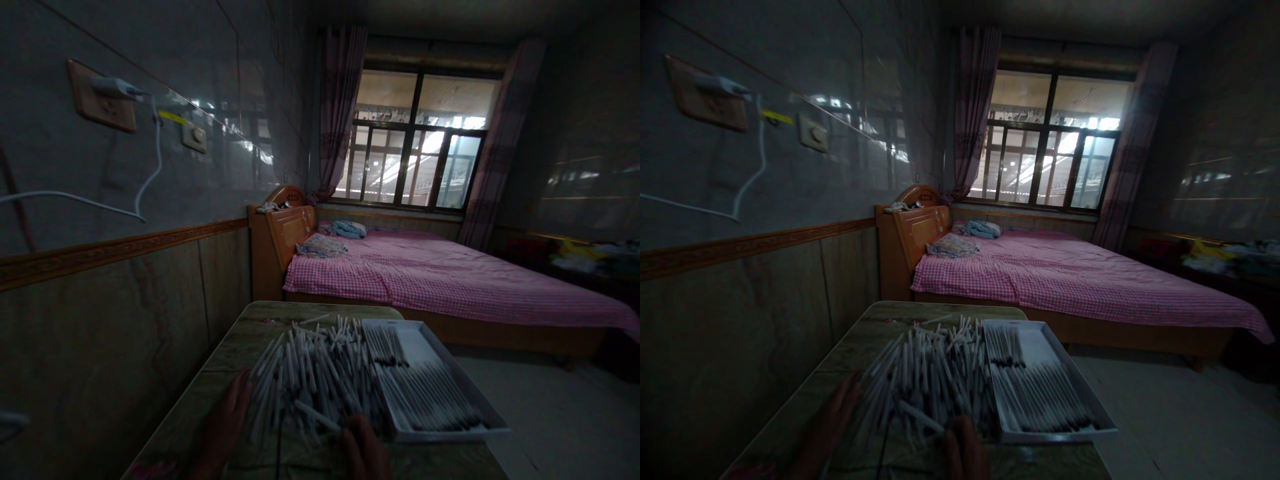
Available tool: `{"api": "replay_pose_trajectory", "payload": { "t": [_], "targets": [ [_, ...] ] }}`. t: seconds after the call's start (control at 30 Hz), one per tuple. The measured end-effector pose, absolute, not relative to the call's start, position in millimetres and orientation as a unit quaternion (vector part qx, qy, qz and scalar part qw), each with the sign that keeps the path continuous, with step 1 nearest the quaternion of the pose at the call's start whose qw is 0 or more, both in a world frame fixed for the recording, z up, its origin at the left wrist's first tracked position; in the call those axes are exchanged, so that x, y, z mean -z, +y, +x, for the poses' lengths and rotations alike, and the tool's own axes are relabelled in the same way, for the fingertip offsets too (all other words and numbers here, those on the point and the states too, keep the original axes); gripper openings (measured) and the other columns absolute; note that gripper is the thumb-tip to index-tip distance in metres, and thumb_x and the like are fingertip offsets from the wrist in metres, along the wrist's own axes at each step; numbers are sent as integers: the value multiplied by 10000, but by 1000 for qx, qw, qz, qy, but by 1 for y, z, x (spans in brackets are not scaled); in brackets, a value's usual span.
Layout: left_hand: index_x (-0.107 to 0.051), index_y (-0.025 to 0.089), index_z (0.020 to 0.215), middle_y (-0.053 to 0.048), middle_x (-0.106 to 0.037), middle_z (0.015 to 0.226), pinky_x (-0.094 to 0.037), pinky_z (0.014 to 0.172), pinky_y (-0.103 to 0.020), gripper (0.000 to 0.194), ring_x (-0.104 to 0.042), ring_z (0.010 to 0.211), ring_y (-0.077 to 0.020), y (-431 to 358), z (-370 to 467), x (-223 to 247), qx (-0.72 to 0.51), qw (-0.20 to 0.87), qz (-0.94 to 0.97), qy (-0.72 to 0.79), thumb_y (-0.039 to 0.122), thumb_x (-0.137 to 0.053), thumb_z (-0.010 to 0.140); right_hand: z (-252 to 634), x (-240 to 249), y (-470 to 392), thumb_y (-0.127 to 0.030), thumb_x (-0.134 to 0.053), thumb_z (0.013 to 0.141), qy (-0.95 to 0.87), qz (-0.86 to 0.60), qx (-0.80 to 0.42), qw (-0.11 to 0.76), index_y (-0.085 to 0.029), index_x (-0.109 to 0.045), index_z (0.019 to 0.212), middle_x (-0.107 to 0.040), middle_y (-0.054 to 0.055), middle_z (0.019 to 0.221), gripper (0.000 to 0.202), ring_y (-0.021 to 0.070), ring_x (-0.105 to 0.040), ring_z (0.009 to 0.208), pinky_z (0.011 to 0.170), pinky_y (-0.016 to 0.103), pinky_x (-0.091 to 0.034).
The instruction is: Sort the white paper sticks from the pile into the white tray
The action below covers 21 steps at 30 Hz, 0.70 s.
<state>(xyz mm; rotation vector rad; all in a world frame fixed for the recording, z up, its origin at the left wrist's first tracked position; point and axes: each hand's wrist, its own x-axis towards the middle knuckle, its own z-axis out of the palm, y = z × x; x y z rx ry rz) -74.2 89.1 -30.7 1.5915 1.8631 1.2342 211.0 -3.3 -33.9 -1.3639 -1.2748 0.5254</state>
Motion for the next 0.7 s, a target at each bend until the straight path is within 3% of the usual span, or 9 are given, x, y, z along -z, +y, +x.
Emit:
{"api": "replay_pose_trajectory", "payload": {
  "t": [0.13, 0.27, 0.4, 0.53, 0.7],
  "targets": [
    [-583, 200, 1252, -162, -677, 1371, -401, 1145, -430, 506, -587, 1320, -286, 91, -65, 30, -444, 190, 584, 652, 454, -438, 839, 212, 30, -4, -714, -472, 898, -544, -562, -248, 572, -259, -686, 802, -716, 20, 728, 513, 216, -678, 700, 689, 266, -508],
    [-517, 144, 1343, -191, -567, 1491, -319, 1199, -437, 594, -487, 1410, -281, 78, -46, 18, -469, 238, 564, 637, 469, -395, 861, 214, 25, -5, -537, -563, 884, -550, -551, -278, 563, -241, -678, 800, -700, -2, 714, 328, 201, -667, 702, 684, 252, -491],
    [-513, 219, 1364, -110, -530, 1541, -321, 1206, -408, 549, -414, 1461, -244, 57, -32, 8, -539, 283, 475, 635, 487, -368, 906, 219, 20, -7, -444, -571, 867, -541, -541, -310, 564, -221, -715, 863, -734, 15, 786, 266, 213, -687, 784, 733, 258, -499],
    [-575, 243, 1250, -98, -647, 1409, -430, 1142, -411, 471, -533, 1372, -274, 44, -37, 3, -576, 272, 413, 651, 475, -423, 870, 225, 14, -8, -441, -625, 841, -539, -531, -357, 547, -199, -740, 921, -771, 52, 873, 279, 247, -713, 867, 776, 283, -527],
    [-629, 246, 1046, -80, -782, 1129, -517, 1046, -413, 352, -694, 1156, -295, 32, -54, -6, -500, 273, 473, 672, 462, -463, 823, 227, 7, -9, -413, -655, 826, -535, -525, -358, 557, -187, -750, 909, -775, 63, 866, 259, 251, -715, 851, 766, 299, -534]
  ]
}}
